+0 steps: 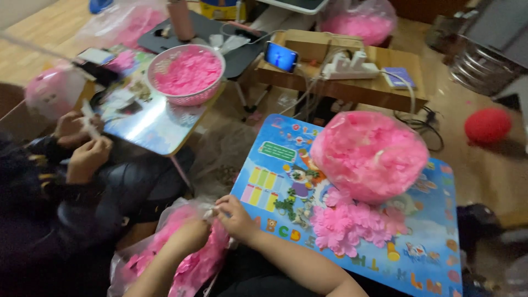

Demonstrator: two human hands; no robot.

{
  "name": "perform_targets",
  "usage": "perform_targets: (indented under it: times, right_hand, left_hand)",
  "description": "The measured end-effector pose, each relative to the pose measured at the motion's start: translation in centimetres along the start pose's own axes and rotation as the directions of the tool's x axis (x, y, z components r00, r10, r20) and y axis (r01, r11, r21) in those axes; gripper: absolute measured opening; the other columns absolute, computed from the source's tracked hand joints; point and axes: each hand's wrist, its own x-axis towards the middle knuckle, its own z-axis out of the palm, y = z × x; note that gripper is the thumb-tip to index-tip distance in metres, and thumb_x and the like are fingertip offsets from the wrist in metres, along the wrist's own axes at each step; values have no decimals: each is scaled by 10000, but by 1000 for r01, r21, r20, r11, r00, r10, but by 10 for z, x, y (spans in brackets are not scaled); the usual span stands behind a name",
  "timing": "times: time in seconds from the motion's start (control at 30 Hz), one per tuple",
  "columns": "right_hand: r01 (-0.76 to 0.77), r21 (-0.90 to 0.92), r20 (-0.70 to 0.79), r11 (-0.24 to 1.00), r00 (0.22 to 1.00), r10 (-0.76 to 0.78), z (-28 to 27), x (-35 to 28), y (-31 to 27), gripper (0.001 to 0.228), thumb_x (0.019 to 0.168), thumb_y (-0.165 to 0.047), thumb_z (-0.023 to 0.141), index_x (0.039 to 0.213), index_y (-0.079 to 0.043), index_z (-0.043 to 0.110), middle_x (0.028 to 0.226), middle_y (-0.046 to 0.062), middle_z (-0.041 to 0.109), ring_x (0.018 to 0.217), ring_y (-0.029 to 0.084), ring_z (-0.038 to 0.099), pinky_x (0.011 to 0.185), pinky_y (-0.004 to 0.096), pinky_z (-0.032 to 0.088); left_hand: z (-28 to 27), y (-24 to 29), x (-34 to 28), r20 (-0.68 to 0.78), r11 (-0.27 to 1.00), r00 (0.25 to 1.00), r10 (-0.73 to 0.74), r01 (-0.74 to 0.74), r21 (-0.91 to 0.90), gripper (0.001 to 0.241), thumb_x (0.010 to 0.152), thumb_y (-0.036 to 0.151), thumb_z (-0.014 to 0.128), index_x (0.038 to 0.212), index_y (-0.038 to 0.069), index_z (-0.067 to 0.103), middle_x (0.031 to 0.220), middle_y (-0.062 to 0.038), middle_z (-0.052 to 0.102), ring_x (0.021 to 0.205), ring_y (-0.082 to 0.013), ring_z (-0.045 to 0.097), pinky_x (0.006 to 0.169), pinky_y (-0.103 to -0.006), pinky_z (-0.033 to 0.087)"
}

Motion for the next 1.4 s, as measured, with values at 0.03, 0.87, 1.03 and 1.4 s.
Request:
perform_targets:
  times: [0.03,0.87,1.03,1.4]
  right_hand:
    - [-5,-6,-24,1000,1000,4,-2,-1,-9,180,975,-179,572,1061,-50,665,1225,93,560,1122,257,551,997,347,447]
    - [-131,-512,-728,849,592,-347,-211,-221,-50,298,853,-8,599,1135,-93,553,1268,127,517,1169,274,528,1042,396,438]
    - [-302,-422,-844,855,475,-249,-218,-226,-48,433,881,39,606,1286,-3,458,1329,154,471,1286,300,483,1153,425,387]
    - [-489,-804,-509,338,860,32,-214,-204,-49,1346,454,-801,931,1545,-277,344,1657,203,34,1526,498,-45,1155,710,-16]
  left_hand:
    - [-18,2,-3,2,1000,1000,24,-24,7,211,865,188,532,872,128,735,775,-135,721,564,-329,640,553,-485,507]
    - [-250,157,39,-422,772,906,31,-290,-565,242,750,210,792,980,140,762,915,7,738,721,-212,682,635,-318,548]
    - [-229,210,130,-450,723,873,187,-432,-539,353,804,168,746,1147,106,686,1126,-80,665,961,-299,655,795,-385,533]
    - [-171,217,234,-487,907,870,75,-263,-329,612,803,557,736,1098,33,625,988,-174,653,901,-390,608,768,-459,509]
